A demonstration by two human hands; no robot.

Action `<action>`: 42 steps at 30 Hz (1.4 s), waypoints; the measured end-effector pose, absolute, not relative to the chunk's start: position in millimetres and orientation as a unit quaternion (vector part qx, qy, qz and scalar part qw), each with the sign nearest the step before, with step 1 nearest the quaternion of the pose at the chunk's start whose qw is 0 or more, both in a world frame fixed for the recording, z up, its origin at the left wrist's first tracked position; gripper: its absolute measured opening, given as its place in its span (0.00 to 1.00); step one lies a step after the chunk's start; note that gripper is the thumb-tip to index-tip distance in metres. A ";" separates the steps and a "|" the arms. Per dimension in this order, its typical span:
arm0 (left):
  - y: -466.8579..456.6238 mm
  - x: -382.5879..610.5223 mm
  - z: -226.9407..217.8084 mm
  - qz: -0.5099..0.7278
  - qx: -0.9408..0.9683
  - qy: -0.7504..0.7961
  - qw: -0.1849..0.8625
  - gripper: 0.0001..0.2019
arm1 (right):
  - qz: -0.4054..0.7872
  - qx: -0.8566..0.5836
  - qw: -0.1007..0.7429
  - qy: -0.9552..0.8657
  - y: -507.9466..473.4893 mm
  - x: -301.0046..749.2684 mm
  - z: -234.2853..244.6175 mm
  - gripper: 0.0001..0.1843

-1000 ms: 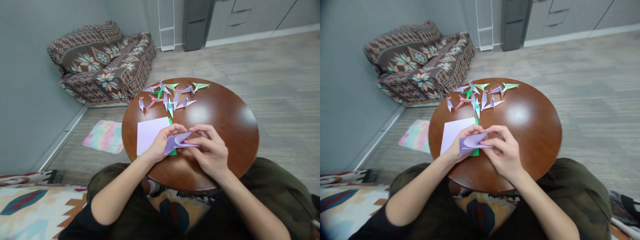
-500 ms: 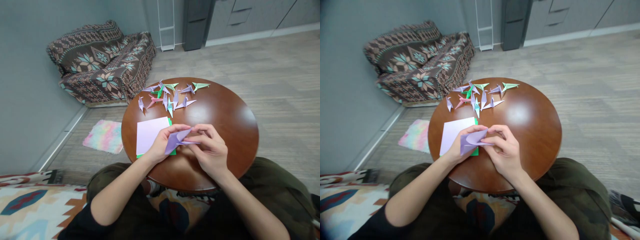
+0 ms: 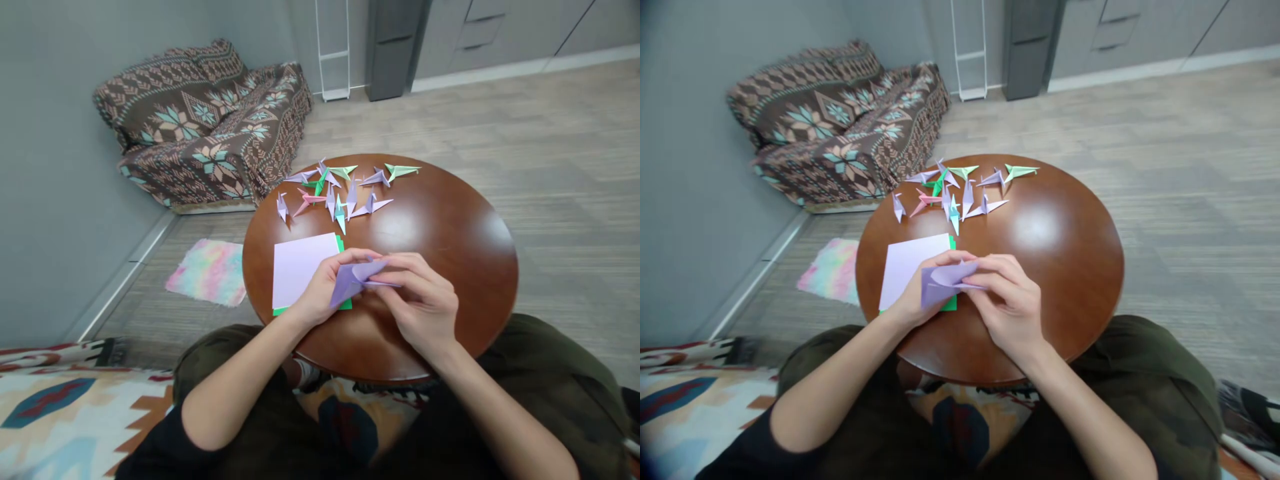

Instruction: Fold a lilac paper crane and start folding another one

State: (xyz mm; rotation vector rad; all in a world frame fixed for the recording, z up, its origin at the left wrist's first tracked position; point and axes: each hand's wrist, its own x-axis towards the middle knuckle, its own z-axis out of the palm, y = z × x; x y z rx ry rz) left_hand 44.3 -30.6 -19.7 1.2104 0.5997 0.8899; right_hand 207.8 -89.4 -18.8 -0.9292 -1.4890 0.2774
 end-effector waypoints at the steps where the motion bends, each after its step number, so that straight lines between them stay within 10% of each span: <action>1: -30.9 44.9 -19.8 0.402 0.537 0.267 0.692 0.19 | 0.118 -0.412 0.632 -0.646 -89.8 207.0 -19.3 0.12; 11: -37.5 56.2 -16.7 0.468 0.386 0.289 0.741 0.19 | 0.207 -0.455 0.685 -0.530 -90.1 205.9 -15.5 0.10; 17: -49.1 58.1 -12.3 0.536 0.542 0.291 0.578 0.18 | 0.246 -0.484 0.674 -0.501 -88.1 206.9 -15.1 0.13; 23: -60.8 63.9 -6.7 0.479 0.576 0.300 0.591 0.33 | 0.301 -0.457 0.649 -0.529 -90.0 205.7 -17.8 0.12; 29: -56.1 57.9 -7.5 0.494 0.597 0.349 0.527 0.12 | 0.283 -0.469 0.617 -0.565 -88.7 208.1 -19.7 0.05; 36: -50.5 53.5 -3.5 0.504 0.606 0.389 0.476 0.09 | 0.322 -0.463 0.611 -0.556 -88.5 206.9 -21.0 0.03; 42: -38.5 37.3 1.5 0.376 0.763 0.388 0.355 0.06 | 0.222 -0.465 0.619 -0.592 -78.2 233.6 -19.2 0.27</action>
